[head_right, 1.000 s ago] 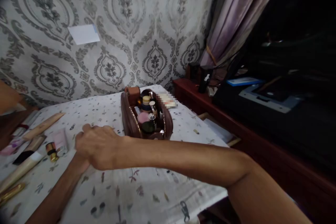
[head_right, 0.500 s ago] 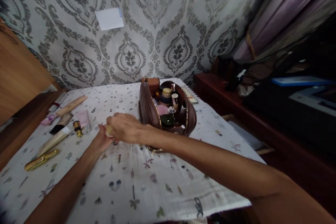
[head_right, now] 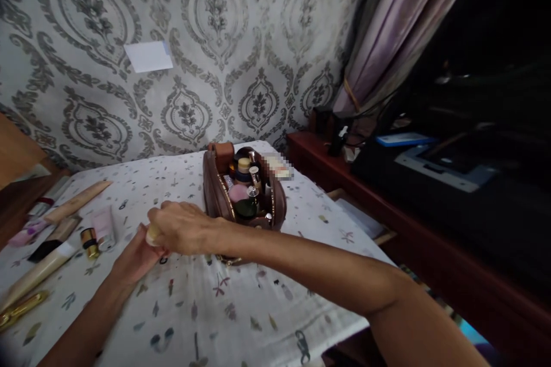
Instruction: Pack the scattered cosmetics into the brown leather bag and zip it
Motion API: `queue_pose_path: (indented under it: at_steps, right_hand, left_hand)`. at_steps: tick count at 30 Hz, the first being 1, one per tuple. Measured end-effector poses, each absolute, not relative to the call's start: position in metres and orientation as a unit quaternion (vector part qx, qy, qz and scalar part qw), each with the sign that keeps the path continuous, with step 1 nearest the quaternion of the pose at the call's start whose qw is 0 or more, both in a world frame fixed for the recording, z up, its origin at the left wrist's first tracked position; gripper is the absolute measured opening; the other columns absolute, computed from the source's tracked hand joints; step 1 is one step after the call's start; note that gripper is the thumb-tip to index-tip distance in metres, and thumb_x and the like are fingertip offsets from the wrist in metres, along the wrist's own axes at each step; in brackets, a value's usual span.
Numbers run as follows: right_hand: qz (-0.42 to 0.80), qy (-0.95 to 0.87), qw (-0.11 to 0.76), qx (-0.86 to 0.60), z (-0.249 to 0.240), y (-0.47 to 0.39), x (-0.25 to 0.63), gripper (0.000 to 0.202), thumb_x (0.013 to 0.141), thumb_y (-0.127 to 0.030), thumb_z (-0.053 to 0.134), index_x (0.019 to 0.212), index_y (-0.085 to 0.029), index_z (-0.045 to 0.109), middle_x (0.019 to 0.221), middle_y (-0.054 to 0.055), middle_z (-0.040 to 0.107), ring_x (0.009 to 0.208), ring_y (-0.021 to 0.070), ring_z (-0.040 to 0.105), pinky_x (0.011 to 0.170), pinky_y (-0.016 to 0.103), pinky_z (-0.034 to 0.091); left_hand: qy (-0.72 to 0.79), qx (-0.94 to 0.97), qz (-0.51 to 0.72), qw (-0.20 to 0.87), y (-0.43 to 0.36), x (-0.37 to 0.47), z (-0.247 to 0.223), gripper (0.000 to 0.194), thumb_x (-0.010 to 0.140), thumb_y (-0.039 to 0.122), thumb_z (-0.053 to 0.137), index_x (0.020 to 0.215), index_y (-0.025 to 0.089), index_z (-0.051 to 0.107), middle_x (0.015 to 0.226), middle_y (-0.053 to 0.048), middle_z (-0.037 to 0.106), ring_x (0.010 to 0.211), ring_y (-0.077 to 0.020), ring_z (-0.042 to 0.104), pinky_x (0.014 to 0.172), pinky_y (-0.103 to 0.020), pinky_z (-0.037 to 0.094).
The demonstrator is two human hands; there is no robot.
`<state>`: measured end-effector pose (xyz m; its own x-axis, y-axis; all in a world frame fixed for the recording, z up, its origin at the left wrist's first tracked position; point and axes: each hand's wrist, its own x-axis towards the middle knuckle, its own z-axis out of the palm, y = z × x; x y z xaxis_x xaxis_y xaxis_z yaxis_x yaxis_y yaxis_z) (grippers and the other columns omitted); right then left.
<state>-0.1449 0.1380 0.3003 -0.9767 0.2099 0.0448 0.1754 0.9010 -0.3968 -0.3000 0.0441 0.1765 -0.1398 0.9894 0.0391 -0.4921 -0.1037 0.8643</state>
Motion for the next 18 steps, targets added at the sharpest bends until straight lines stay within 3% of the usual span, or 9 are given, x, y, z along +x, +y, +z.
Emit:
queue_pose_path:
  at_steps: [5,10,18]
  right_hand:
    - [0.188,-0.977,0.064,-0.075,0.328,0.152,-0.134,0.017,0.088,-0.026,0.063,0.099,-0.014,0.063,0.09,0.005,0.064,0.075,0.0155,0.054,0.06,0.025,0.033]
    - [0.268,-0.955,0.077,-0.099,0.344,0.168,-0.125,0.015,0.085,-0.022,0.071,0.096,-0.014,0.065,0.077,-0.001,0.06,0.074,0.0129,0.054,0.065,0.022,0.034]
    - [0.287,-0.944,0.087,-0.135,0.338,0.174,-0.119,0.021,0.079,-0.015,0.074,0.098,-0.015,0.066,0.085,0.0,0.061,0.075,0.013,0.055,0.068,0.022,0.036]
  left_hand:
    - [0.376,0.329,0.656,0.566,0.046,-0.301,0.18,0.051,0.076,0.064,0.072,0.09,0.015,0.071,0.073,-0.007,0.072,0.064,-0.0189,0.063,0.056,-0.027,0.047]
    - [0.376,0.337,0.652,0.565,0.048,-0.303,0.181,0.053,0.078,0.064,0.069,0.093,0.013,0.069,0.07,-0.007,0.069,0.061,-0.0161,0.059,0.056,-0.025,0.044]
    - [0.376,0.345,0.653,0.56,0.048,-0.306,0.176,0.05,0.082,0.061,0.067,0.093,0.012,0.068,0.071,-0.007,0.068,0.064,-0.0161,0.059,0.056,-0.024,0.043]
